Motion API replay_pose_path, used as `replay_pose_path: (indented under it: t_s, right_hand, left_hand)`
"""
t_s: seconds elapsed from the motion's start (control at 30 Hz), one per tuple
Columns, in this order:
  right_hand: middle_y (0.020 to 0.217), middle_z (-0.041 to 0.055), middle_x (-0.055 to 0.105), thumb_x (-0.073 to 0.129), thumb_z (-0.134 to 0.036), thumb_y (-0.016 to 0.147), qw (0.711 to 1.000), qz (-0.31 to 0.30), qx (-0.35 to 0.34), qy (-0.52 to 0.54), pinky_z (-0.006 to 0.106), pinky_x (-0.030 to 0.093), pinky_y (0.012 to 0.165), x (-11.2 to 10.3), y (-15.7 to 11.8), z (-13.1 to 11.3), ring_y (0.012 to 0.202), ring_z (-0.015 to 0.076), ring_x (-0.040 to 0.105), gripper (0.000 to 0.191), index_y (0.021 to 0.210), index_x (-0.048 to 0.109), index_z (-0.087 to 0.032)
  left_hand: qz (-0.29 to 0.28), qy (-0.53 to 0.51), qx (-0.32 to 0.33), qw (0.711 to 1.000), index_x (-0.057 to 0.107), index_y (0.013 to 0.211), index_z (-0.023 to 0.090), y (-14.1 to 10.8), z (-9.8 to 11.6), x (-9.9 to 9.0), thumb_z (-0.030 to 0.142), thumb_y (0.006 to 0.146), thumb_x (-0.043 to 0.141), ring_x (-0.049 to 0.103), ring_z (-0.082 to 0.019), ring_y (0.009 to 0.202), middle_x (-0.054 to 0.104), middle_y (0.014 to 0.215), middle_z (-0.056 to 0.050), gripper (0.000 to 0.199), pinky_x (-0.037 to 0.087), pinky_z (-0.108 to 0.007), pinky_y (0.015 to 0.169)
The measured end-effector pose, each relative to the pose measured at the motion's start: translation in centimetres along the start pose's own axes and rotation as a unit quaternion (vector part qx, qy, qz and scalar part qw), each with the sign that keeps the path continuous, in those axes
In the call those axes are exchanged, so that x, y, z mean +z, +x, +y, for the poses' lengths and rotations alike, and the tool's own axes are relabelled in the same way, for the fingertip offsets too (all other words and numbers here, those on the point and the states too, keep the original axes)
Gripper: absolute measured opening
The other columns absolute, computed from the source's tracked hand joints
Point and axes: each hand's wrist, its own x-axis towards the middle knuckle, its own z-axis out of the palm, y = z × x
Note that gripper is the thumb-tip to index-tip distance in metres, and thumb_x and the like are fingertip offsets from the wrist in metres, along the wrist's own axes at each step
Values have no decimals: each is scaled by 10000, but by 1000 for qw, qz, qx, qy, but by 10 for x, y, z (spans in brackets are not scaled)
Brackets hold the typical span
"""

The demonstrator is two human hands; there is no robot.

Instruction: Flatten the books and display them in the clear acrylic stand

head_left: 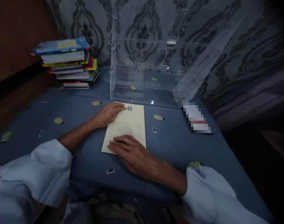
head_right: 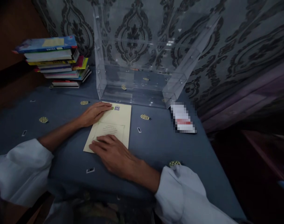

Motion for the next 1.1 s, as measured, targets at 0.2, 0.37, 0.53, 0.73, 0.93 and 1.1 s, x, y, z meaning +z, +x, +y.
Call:
replay_pose_path:
  t_s: [0.2, 0.37, 0.53, 0.73, 0.93, 1.1]
  right_hand:
    - [1060, 129, 729, 474, -85, 965, 996, 72, 46, 3, 402, 551, 873, -25, -54, 4, 1064, 241, 646, 393, 1338, 571, -165]
    - [986, 93, 705, 503, -82, 967, 990, 108, 94, -3, 354, 552, 764, -37, -80, 5, 913, 213, 656, 371, 1307, 585, -204]
    - [855, 58, 685, 501, -91, 974, 989, 128, 78, 10, 349, 531, 732, -32, -75, 6, 799, 197, 620, 295, 1236, 603, -181]
    - [831, 56, 667, 483, -122, 993, 989, 129, 72, -10, 356, 522, 766, -32, -74, 5, 818, 204, 620, 238, 1185, 612, -178]
    - [808, 55, 653, 487, -126, 991, 990, 122, 71, -28, 361, 540, 781, -31, -75, 2, 807, 201, 606, 222, 1165, 622, -154]
    - [796, 64, 653, 485, -125, 986, 989, 125, 75, -36, 354, 534, 743, -31, -75, 0, 786, 205, 605, 217, 1136, 641, -144]
  left_hand:
    - [-5, 10, -2, 1000, 621, 1300, 160, 0, -2, 3, 130, 978, 423, 575, -244, 1294, 639, 1366, -128, 379, 473, -472, 1085]
    - [-5, 12, -12, 1000, 631, 1293, 178, 1, 0, 2, 158, 990, 419, 582, -242, 1288, 641, 1368, -121, 370, 470, -478, 1090]
    - [-4, 16, -20, 1000, 631, 1305, 194, 1, 1, 2, 167, 991, 424, 580, -240, 1297, 643, 1368, -115, 377, 465, -477, 1103]
    - [2, 20, -11, 1000, 632, 1304, 163, 0, 3, 2, 201, 1007, 401, 574, -248, 1301, 642, 1364, -134, 378, 463, -486, 1105]
    - [-9, 32, 0, 999, 622, 1329, 132, 0, 6, -2, 280, 1033, 398, 571, -268, 1302, 618, 1387, -159, 400, 462, -489, 1104]
    - [-24, 33, -15, 999, 602, 1359, 131, -1, 8, -3, 290, 1036, 406, 548, -272, 1329, 592, 1418, -161, 410, 451, -494, 1117]
